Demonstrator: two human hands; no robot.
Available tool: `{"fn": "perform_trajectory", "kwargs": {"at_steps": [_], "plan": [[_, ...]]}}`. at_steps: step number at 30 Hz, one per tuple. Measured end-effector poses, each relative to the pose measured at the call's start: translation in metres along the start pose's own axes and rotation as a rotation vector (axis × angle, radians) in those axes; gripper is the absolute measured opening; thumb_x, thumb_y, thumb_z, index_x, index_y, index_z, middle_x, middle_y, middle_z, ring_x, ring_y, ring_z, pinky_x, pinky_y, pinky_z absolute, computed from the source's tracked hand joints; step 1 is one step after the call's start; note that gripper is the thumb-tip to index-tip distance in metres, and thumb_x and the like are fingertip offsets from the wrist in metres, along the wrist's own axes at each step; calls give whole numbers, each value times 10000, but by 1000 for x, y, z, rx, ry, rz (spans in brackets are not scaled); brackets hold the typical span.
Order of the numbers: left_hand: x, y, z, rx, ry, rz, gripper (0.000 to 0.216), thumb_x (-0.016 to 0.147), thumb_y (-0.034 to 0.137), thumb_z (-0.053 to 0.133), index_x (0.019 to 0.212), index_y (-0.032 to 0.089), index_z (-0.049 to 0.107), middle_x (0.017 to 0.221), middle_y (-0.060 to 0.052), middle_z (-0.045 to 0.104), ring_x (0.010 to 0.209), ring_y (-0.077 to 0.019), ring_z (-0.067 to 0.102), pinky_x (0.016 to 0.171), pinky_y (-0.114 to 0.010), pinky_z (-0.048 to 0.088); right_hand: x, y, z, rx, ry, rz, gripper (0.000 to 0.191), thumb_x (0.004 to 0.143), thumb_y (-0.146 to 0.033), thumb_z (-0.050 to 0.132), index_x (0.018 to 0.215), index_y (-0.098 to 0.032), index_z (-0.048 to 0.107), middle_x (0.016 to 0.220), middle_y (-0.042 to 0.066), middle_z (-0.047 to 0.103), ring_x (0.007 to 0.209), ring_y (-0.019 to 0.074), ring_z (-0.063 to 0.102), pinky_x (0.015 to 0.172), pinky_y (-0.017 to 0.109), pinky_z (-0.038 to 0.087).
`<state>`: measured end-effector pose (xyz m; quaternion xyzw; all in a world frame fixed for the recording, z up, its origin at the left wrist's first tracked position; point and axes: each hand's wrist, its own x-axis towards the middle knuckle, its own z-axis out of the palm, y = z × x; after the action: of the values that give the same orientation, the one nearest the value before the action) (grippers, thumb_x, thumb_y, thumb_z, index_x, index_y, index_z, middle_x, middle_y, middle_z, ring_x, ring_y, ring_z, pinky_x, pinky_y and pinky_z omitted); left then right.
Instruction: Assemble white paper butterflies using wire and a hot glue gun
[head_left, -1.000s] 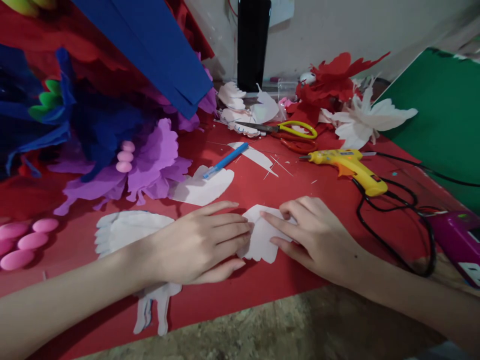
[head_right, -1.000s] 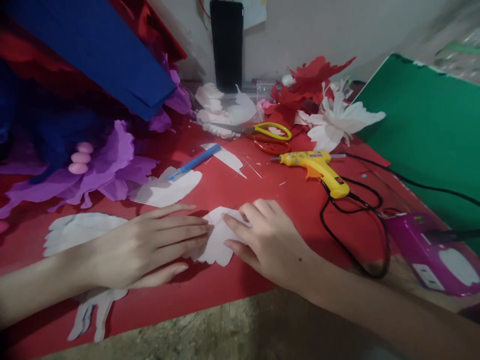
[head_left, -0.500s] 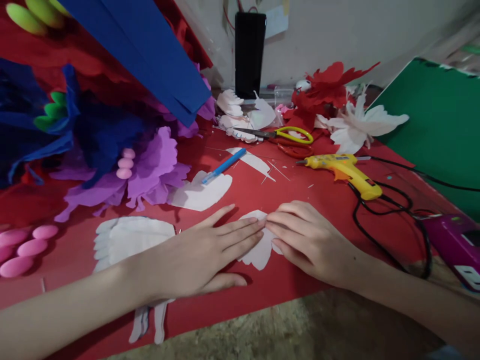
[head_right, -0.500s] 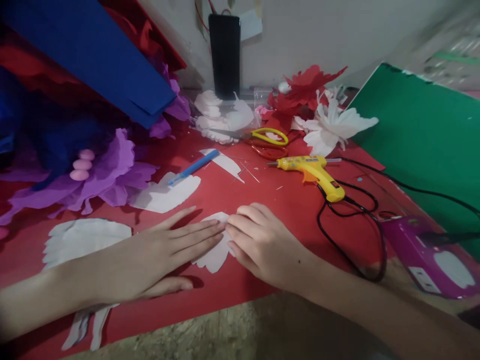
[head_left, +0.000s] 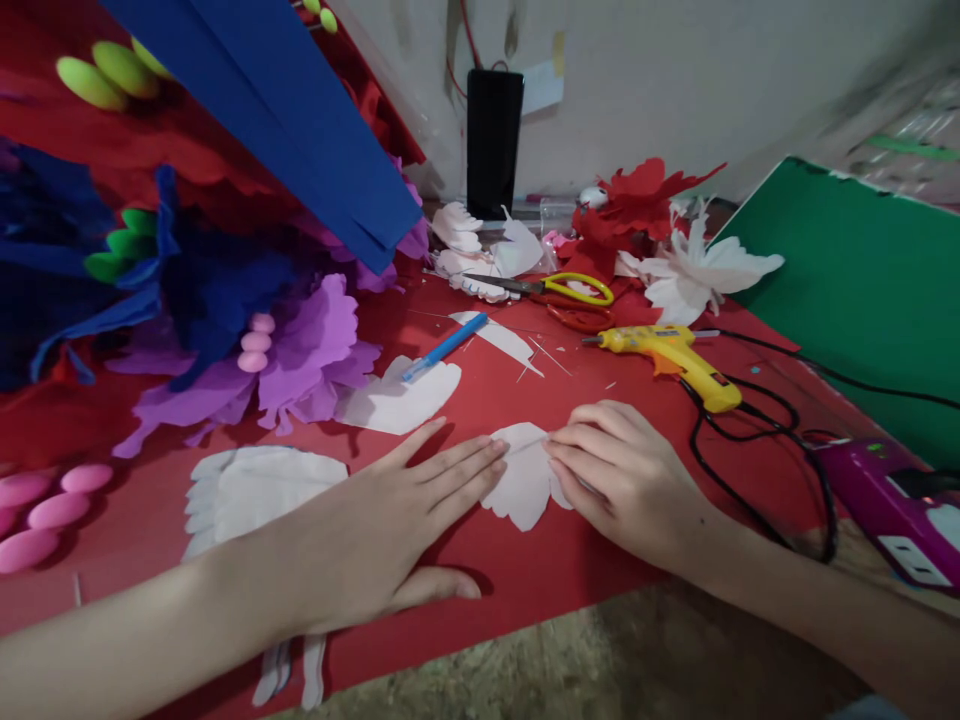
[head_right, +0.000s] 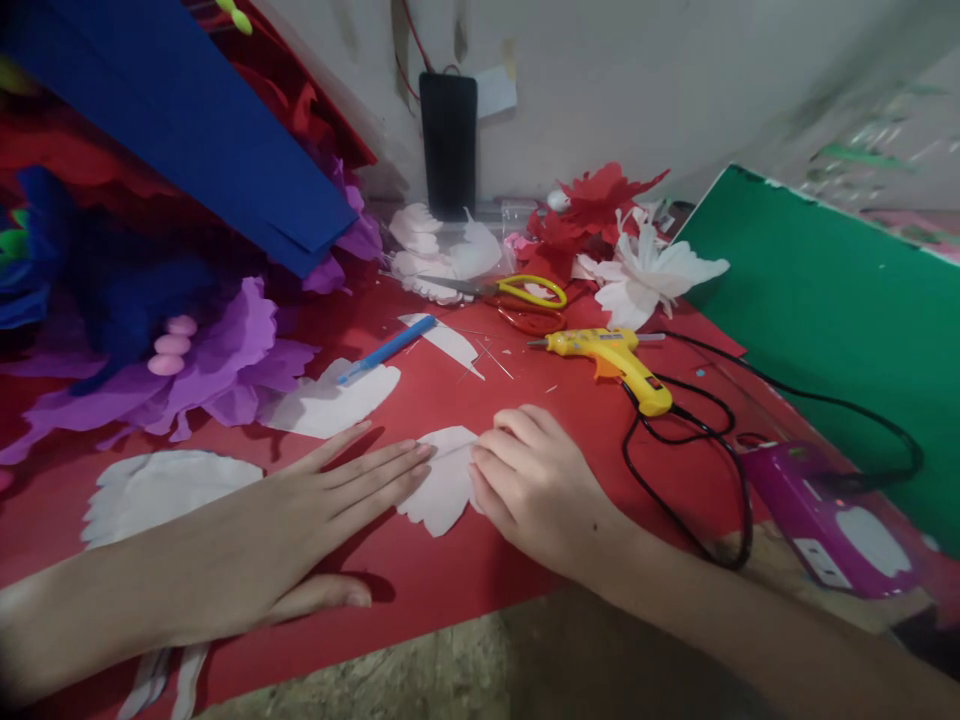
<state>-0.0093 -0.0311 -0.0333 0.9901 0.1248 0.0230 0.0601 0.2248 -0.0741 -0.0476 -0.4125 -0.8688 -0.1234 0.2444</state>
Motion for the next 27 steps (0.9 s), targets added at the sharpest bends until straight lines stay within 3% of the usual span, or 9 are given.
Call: {"fn": "perform_trajectory", "kwargs": {"at_steps": [4,6,9,14,17,20,24,27], "plan": [[-2,0,0,-10,-21,-22,746,897,597,325,1383,33,292,1455,-138,240,1368,-195,251,1146,-352,94,11,12,-2,9,-22,31,233,835,-135,480,660,-142,634,710,25,626,771,141,498,712,292,387],[-3,0,2,-32,-25,-29,760,891,608,323,1388,34,284,1457,-144,230,1369,-197,249,1147,-352,98,26,27,-4,26,-72,132,223,839,-179,491,679,-157,645,769,34,642,787,143,512,729,296,397],[-4,1,4,-96,-10,-47,741,897,604,309,1395,55,281,1468,-124,220,1374,-185,239,1152,-346,47,57,55,1,-18,-258,383,172,821,-230,524,803,-155,677,875,68,642,892,190,521,834,355,398],[0,4,-1,-156,-97,-31,761,893,603,323,1413,54,235,1482,-129,165,1391,-201,184,1151,-389,38,101,86,29,-26,-436,425,109,786,-214,593,811,-127,654,872,63,623,951,193,529,868,343,424],[3,6,-1,-173,-128,-25,776,893,603,317,1413,35,219,1482,-146,156,1392,-201,188,1150,-388,72,112,92,43,-15,-564,435,271,859,-336,532,1013,-120,586,1016,67,580,968,154,540,858,349,467],[4,7,2,-170,-66,-23,735,902,593,301,1388,41,291,1468,-160,258,1379,-220,234,1147,-399,79,117,95,48,-5,-660,455,368,888,-386,481,1150,-129,511,1123,84,531,985,149,540,849,360,483],[4,8,6,-157,51,-36,619,915,555,317,1283,77,455,1292,-147,537,1257,-263,428,1134,-437,88,120,99,46,3,-719,486,365,884,-381,489,1148,-130,516,1130,88,529,999,156,534,859,362,478],[6,5,9,-168,70,-14,607,931,533,297,1321,82,409,1346,-127,490,1294,-240,382,1138,-404,52,120,105,47,25,-717,510,362,887,-382,482,1149,-135,515,1129,85,530,995,153,535,857,363,480]]}}
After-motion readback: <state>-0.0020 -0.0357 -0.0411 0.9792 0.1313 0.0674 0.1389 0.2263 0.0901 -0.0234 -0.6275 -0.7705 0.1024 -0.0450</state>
